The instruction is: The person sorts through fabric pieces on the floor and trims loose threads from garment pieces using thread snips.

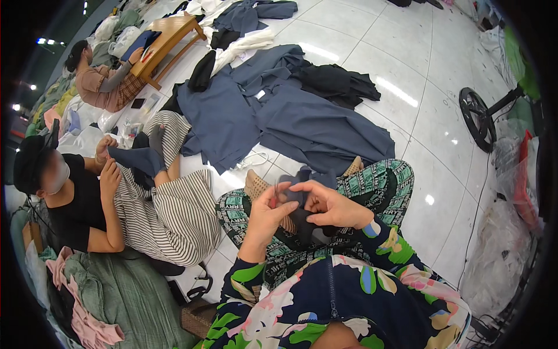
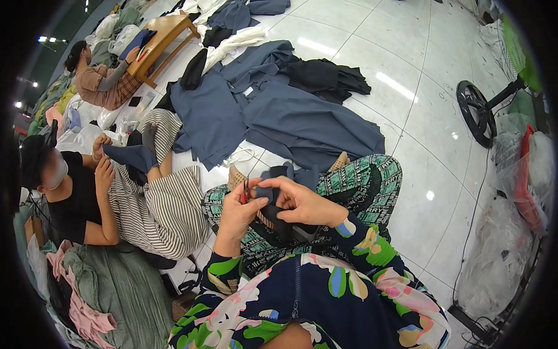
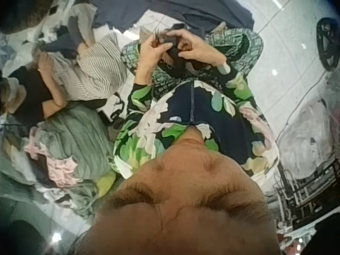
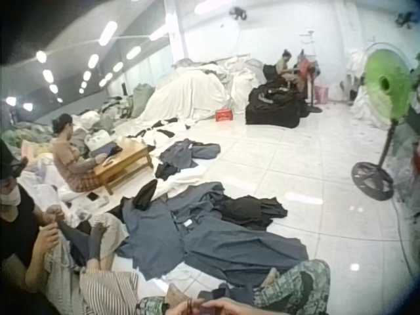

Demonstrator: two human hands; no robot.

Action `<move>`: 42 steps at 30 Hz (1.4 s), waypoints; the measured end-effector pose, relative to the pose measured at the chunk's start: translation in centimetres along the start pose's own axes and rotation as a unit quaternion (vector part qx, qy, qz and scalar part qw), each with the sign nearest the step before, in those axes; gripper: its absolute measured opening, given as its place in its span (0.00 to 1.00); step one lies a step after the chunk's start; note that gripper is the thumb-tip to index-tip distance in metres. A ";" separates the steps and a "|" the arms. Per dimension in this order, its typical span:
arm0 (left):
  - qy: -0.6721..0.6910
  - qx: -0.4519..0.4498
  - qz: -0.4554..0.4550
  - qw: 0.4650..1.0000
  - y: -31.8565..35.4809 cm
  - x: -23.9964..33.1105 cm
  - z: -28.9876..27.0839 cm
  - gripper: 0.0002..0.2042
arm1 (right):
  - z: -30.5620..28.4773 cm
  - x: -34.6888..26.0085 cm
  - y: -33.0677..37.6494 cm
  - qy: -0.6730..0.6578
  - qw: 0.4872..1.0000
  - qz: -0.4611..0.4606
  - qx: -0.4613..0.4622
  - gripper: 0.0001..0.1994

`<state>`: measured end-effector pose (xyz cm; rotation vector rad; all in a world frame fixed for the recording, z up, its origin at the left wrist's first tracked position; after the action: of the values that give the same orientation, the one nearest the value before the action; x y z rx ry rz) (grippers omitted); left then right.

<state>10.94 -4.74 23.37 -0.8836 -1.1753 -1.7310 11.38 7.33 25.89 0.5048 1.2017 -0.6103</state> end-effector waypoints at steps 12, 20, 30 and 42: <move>-0.113 0.107 0.154 0.976 -0.3 2.1 -0.8 0.15 | -0.8 0.6 -0.1 0.057 0.996 0.002 0.074 0.05; -0.341 0.143 0.223 0.902 1.5 4.2 -1.5 0.16 | -2.4 1.0 0.4 -0.026 0.982 0.042 0.182 0.21; -0.432 -0.022 0.139 0.891 3.0 3.1 1.9 0.14 | -2.0 0.7 -0.1 0.105 0.981 0.012 0.161 0.24; -0.475 -0.008 0.118 0.872 2.6 2.4 1.5 0.11 | -1.8 0.8 0.0 0.088 0.982 0.003 0.167 0.24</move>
<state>12.51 -4.49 26.89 -1.9163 -1.5525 -1.0748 10.35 8.36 24.58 0.8590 1.2696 -0.7808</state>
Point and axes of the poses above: each hand's wrist, its own y-axis away from the middle knuckle, its own z-axis out of the palm, x = y × z, the point moved 8 cm from there along -y, towards the middle knuckle, and after that the axes turned 1 degree about y, right-handed, at the moved point
